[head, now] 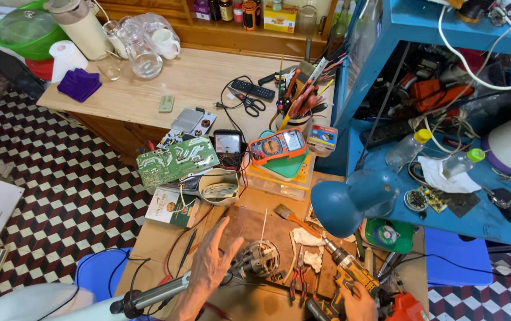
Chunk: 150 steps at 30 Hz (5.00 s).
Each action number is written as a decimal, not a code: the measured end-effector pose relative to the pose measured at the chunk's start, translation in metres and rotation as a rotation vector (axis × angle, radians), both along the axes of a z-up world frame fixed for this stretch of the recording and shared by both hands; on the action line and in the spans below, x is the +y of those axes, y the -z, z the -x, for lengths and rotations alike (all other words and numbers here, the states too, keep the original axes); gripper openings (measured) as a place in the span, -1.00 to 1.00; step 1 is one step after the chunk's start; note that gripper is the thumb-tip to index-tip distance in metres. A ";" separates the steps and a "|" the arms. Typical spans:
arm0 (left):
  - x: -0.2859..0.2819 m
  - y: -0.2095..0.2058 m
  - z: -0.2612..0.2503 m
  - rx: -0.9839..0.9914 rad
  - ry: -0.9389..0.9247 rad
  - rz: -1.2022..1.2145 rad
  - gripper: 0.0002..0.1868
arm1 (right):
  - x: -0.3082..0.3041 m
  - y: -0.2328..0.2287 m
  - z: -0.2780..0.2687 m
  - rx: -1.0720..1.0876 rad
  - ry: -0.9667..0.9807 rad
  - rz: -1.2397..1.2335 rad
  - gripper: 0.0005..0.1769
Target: The person disassembles a small electrical motor, removes the rotor, and uses a cordless drill to spin the rotor while it is held in a bench vise. The person also uses a screwdriver to adjust components on the motor.
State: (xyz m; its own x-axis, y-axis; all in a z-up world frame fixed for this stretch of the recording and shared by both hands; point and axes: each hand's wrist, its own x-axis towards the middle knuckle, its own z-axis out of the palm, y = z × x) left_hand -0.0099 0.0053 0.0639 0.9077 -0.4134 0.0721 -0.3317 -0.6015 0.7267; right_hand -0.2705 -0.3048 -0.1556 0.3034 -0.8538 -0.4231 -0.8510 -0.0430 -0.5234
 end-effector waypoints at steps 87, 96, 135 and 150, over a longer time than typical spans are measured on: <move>-0.402 0.028 -0.337 -0.388 0.453 -0.897 -0.68 | 0.109 -0.127 -0.242 -0.616 -0.473 0.095 -0.08; -0.398 0.032 -0.342 -0.404 0.464 -0.972 -0.79 | 0.097 -0.136 -0.228 -0.610 -0.518 0.118 -0.14; -0.009 -0.105 0.009 -0.196 0.418 0.496 -0.52 | 0.162 -0.321 -0.152 -0.421 -0.735 0.475 -0.39; 0.003 -0.083 0.121 0.278 0.720 0.508 -0.28 | 0.186 -0.261 -0.012 -0.846 0.376 -0.685 -0.33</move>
State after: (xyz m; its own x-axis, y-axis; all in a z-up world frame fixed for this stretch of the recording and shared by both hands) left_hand -0.1310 0.0079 0.1468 0.4554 -0.8633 0.2174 -0.2758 0.0954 0.9565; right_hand -0.2585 -0.1187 0.1053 0.4865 -0.6199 -0.6157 -0.1153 0.6530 -0.7485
